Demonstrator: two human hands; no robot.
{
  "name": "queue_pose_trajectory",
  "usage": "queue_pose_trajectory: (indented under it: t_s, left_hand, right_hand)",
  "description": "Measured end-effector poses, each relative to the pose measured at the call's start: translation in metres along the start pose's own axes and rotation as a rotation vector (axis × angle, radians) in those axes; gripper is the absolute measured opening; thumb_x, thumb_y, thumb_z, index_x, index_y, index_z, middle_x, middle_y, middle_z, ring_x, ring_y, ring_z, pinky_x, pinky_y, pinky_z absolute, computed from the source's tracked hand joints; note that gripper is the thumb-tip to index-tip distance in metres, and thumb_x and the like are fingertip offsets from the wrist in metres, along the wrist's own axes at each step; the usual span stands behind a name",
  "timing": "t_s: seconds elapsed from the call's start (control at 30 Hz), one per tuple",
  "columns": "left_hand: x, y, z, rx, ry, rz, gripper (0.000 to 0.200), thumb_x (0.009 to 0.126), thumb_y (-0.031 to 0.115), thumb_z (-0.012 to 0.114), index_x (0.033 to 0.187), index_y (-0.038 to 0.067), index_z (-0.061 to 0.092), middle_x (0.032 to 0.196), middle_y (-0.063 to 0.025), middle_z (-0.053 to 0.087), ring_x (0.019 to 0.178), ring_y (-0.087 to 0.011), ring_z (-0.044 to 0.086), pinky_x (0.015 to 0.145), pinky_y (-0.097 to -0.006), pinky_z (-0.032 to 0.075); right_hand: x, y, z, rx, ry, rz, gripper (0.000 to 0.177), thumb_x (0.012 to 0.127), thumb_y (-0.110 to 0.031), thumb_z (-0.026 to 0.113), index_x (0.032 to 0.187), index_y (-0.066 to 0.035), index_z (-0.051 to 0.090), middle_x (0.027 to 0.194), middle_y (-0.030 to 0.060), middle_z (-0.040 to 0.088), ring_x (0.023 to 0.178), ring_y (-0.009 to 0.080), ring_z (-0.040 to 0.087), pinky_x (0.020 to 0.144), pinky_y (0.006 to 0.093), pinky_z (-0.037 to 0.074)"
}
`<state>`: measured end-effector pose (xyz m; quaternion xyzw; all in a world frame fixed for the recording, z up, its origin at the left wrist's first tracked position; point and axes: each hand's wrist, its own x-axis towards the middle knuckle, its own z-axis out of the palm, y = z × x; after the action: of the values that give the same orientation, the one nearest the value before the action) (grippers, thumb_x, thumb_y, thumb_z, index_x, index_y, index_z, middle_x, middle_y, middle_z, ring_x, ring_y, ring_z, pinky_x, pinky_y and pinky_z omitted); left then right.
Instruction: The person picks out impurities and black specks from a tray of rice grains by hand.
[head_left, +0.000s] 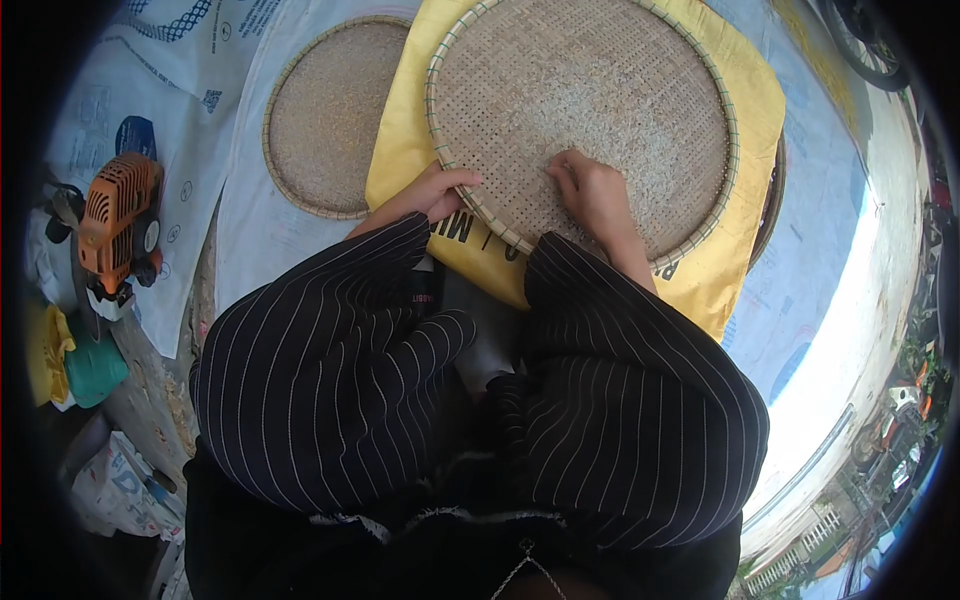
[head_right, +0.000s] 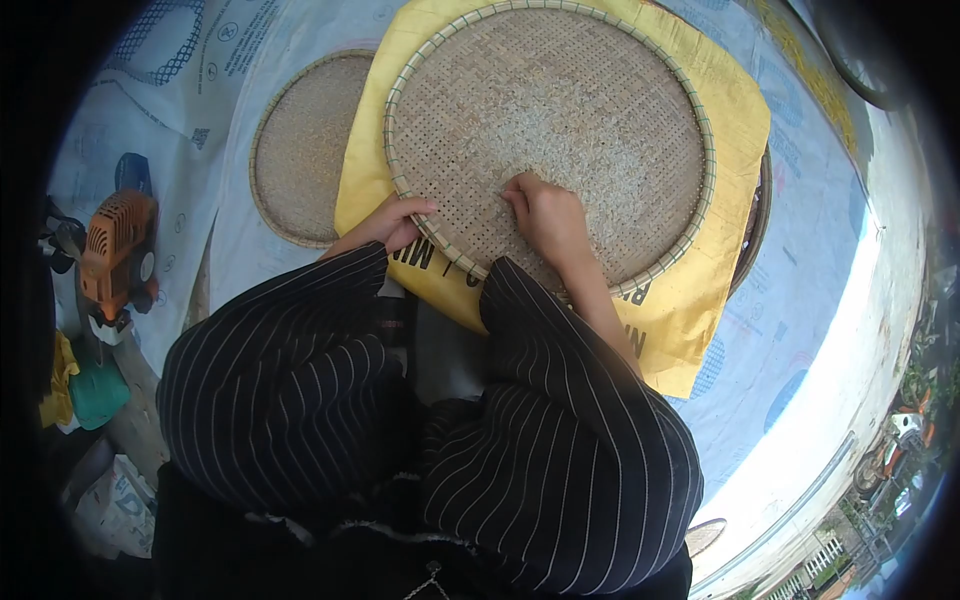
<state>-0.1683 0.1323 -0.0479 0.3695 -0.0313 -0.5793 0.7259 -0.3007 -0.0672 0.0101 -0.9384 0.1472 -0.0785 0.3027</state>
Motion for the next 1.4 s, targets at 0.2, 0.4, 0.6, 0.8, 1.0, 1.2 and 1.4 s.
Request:
queue_pose_trajectory:
  t_s: [0.2, 0.4, 0.6, 0.8, 1.0, 1.2, 1.4]
  left_hand:
    - [0.001, -0.003, -0.005, -0.012, 0.015, -0.003, 0.061, 0.077, 0.0, 0.058, 0.131, -0.002, 0.029, 0.124, -0.0178, 0.047, 0.111, -0.0295, 0.051, 0.09, -0.0455, 0.046]
    - [0.001, -0.002, -0.003, -0.015, 0.011, -0.009, 0.062, 0.077, 0.0, 0.058, 0.132, -0.002, 0.028, 0.125, -0.0176, 0.046, 0.112, -0.0293, 0.05, 0.09, -0.0455, 0.046]
    - [0.002, -0.004, -0.006, -0.005, 0.028, -0.011, 0.063, 0.077, 0.0, 0.057, 0.133, -0.001, 0.027, 0.126, -0.0181, 0.045, 0.114, -0.0301, 0.049, 0.092, -0.0467, 0.045]
    - [0.0, -0.002, -0.003, -0.003, 0.014, -0.008, 0.062, 0.078, 0.0, 0.057, 0.132, -0.002, 0.027, 0.126, -0.0188, 0.045, 0.112, -0.0308, 0.05, 0.091, -0.0465, 0.045]
    - [0.0, -0.001, -0.002, 0.012, 0.016, -0.022, 0.062, 0.078, 0.0, 0.058, 0.132, -0.002, 0.028, 0.126, -0.0188, 0.045, 0.113, -0.0305, 0.05, 0.091, -0.0472, 0.045]
    - [0.0, -0.001, -0.002, 0.003, 0.017, -0.004, 0.062, 0.078, 0.0, 0.058, 0.132, -0.001, 0.028, 0.126, -0.018, 0.045, 0.114, -0.0304, 0.049, 0.092, -0.0474, 0.044]
    - [-0.001, -0.001, -0.002, 0.006, 0.026, 0.001, 0.063, 0.078, 0.001, 0.058, 0.133, -0.001, 0.027, 0.127, -0.018, 0.044, 0.114, -0.0302, 0.049, 0.093, -0.0473, 0.044]
  right_hand:
    - [-0.002, 0.006, -0.023, 1.216, -0.124, 0.296, 0.015, 0.084, -0.017, 0.053, 0.083, -0.002, 0.055, 0.061, 0.0006, 0.047, 0.047, 0.0101, 0.038, 0.044, 0.0237, 0.032]
    - [-0.003, 0.004, -0.033, 1.994, -0.237, 0.22, 0.02, 0.084, -0.016, 0.043, 0.085, 0.001, 0.054, 0.065, 0.0011, 0.045, 0.048, 0.0058, 0.032, 0.044, 0.0188, 0.025]
    - [-0.002, -0.004, -0.024, 0.625, -0.112, 0.303, 0.017, 0.08, -0.018, 0.06, 0.083, -0.002, 0.063, 0.053, 0.001, 0.049, 0.043, 0.0124, 0.041, 0.043, 0.025, 0.034]
    - [-0.006, -0.007, -0.014, 0.127, -0.048, 0.143, 0.017, 0.077, -0.022, 0.068, 0.085, -0.008, 0.066, 0.049, 0.0045, 0.043, 0.045, 0.012, 0.041, 0.047, 0.0291, 0.036]
    - [-0.007, -0.002, -0.005, 0.146, -0.015, 0.129, 0.018, 0.078, -0.023, 0.068, 0.086, -0.007, 0.066, 0.05, 0.0073, 0.046, 0.046, 0.016, 0.043, 0.048, 0.0298, 0.039]
    - [-0.006, -0.008, -0.011, 0.11, -0.063, 0.183, 0.015, 0.079, -0.019, 0.064, 0.084, -0.005, 0.064, 0.055, 0.008, 0.056, 0.05, 0.0231, 0.055, 0.052, 0.0335, 0.044]
    - [-0.013, 0.005, -0.031, 1.685, -0.145, 0.368, 0.011, 0.084, -0.014, 0.056, 0.084, -0.003, 0.055, 0.057, -0.0056, 0.038, 0.047, 0.0069, 0.03, 0.043, 0.0206, 0.025]
